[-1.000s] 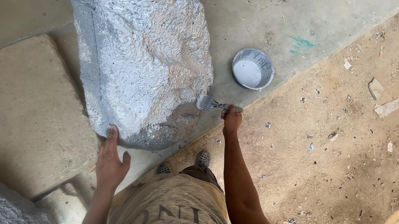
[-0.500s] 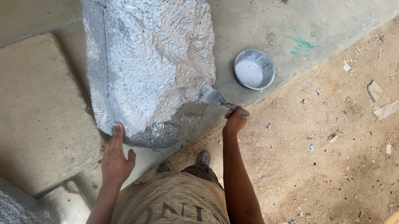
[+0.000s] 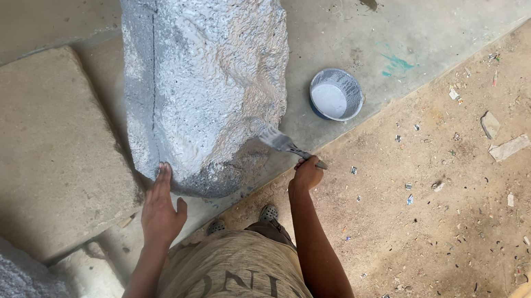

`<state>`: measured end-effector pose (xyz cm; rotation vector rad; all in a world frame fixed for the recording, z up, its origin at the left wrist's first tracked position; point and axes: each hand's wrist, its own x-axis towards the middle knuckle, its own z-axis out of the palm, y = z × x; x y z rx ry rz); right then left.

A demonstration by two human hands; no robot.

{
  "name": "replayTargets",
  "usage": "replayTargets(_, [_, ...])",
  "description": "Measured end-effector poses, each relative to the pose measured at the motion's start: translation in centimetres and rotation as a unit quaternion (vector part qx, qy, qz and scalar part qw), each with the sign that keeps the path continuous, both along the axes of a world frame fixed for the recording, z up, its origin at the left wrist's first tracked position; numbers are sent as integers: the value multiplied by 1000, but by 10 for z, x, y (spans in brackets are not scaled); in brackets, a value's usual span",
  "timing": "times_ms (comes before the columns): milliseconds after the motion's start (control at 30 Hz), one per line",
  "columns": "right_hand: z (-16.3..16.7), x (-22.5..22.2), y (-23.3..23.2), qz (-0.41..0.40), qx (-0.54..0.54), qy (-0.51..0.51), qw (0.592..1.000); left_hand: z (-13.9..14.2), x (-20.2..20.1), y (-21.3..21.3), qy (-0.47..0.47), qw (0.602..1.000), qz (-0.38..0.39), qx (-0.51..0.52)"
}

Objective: The person paints a large stone with white paint using a brush. They repeatedly dip the brush into a bucket of paint and apply it to the stone's surface, working from the bottom upward.

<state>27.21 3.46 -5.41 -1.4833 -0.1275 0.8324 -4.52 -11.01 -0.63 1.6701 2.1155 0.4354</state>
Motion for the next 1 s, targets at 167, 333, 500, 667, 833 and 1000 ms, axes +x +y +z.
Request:
replayTargets(167, [-4,-8,-17,15,37,82,996,-2,-1,-1,0,1000,1,10])
replayTargets(333, [-6,-24,-38,58,56,118,990,-5,2,-1,-4,1000,3,26])
replayTargets(500, [-2,-27,-45,85,63,125,986,-7,3,-1,-9,999,-4,51])
replayTargets(667, [-3,-26,-50,113,103,91,984,-10,2,1,-2,999,-9,48])
replayTargets(833, [-9,-28,-65,151,77,135,976,-10,2,2,3,999,-9,41])
replayTargets(1000, [-13,-31,-84,224,98,127,961,-8,3,3,1,1000,3,14])
